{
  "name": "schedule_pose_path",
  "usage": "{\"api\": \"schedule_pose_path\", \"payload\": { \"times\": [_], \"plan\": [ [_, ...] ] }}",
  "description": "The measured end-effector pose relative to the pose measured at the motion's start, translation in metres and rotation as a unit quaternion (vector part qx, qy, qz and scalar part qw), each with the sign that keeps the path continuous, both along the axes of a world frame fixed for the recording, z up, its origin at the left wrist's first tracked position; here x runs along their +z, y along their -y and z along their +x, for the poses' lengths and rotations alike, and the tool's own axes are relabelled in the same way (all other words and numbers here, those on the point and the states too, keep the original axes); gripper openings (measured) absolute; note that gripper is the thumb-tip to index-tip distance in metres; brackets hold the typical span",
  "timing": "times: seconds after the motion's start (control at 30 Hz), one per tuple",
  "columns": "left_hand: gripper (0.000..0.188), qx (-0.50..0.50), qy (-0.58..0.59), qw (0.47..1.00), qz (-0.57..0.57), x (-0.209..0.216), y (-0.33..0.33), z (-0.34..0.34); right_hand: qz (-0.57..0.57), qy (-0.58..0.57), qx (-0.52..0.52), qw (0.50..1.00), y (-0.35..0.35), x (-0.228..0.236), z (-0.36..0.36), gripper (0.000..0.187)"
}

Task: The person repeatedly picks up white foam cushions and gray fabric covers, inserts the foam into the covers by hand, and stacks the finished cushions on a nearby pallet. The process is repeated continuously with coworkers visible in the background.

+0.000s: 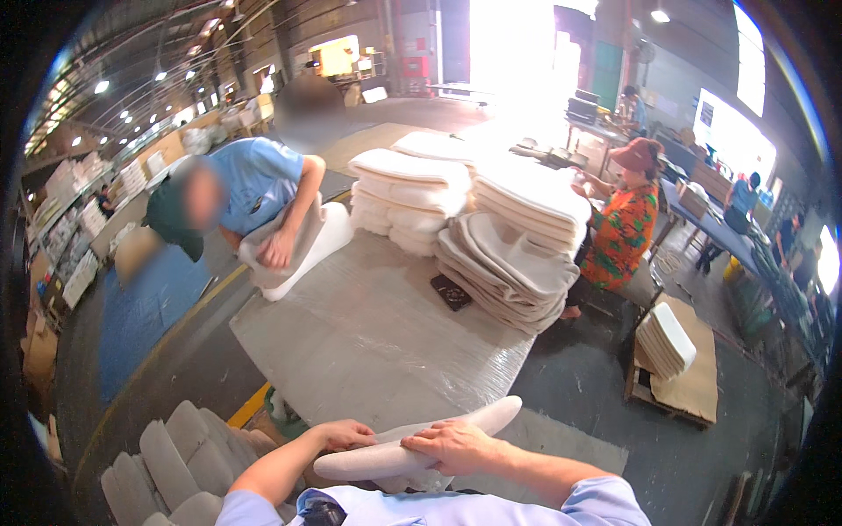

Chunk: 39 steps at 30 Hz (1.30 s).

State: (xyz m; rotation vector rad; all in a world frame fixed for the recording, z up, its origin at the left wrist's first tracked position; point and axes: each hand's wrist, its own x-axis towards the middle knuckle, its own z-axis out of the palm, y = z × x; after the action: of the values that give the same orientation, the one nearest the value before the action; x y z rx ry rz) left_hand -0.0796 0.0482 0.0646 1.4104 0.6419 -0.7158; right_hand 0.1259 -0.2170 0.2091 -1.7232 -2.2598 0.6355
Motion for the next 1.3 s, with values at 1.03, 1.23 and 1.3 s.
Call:
{"api": "schedule_pose_path", "payload": {
  "times": [1.03, 1.23, 1.3],
  "plan": [
    [0.028, 0.039, 0.152, 0.838, 0.523, -0.066, 0.066, -0.007, -0.137, -0.054, -0.178, 0.973, -0.085, -0.186, 0.013, 0.027],
    [0.027, 0.058, 0.151, 0.821, 0.547, -0.064, 0.065, 0.0, -0.081, -0.051, -0.195, 0.976, -0.087, -0.203, 0.017, 0.021],
    [0.028, 0.043, 0.125, 0.849, 0.512, -0.059, 0.06, 0.001, -0.111, -0.039, -0.189, 0.975, -0.091, -0.202, 0.018, 0.022]
  ]
}}
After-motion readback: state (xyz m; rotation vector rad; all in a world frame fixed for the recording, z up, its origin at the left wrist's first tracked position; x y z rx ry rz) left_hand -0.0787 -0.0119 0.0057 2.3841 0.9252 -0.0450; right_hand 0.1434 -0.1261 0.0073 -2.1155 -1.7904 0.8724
